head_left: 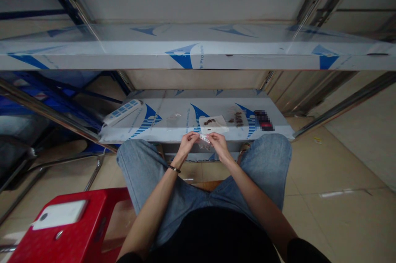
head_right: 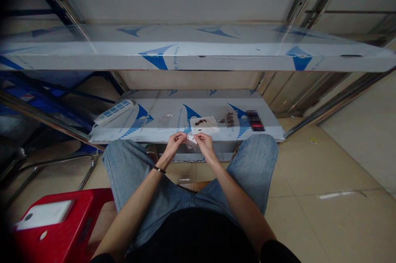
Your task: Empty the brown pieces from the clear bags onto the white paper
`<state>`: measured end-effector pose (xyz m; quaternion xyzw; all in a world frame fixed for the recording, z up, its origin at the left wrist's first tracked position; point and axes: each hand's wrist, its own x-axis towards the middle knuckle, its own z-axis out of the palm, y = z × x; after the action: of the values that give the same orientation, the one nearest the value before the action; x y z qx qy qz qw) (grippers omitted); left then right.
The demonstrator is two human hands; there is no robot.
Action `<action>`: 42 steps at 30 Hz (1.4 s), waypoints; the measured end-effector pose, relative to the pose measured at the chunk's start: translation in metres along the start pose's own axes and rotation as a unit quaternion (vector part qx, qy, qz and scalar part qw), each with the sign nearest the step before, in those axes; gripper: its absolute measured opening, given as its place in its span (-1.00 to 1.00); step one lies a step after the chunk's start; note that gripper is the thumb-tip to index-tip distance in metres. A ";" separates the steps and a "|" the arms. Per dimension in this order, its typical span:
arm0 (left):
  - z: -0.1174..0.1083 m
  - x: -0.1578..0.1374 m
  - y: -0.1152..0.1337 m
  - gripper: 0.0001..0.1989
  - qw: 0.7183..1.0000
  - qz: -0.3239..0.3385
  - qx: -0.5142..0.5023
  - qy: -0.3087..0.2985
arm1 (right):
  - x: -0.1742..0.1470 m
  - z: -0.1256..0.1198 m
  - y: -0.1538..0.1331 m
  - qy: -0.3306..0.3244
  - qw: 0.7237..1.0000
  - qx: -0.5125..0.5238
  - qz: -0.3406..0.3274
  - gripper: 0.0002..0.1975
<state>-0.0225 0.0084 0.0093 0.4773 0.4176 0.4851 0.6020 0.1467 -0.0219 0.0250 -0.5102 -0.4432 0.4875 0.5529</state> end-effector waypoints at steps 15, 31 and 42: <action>-0.002 -0.003 0.001 -0.66 0.998 0.035 0.023 0.049 | 0.002 0.007 0.009 0.006 1.000 0.007 -0.010 -0.69; 0.007 -0.036 -0.036 -0.60 0.995 0.036 0.007 0.096 | -0.023 0.014 0.049 0.030 0.993 0.095 0.060 -0.55; 0.010 -0.035 -0.049 -0.73 0.988 0.011 0.037 0.150 | -0.027 0.013 0.058 0.007 0.988 0.109 0.111 -0.51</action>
<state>-0.0099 -0.0318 -0.0353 0.4259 0.5157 0.5416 0.5092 0.1253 -0.0472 -0.0319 -0.4961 -0.3242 0.5878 0.5507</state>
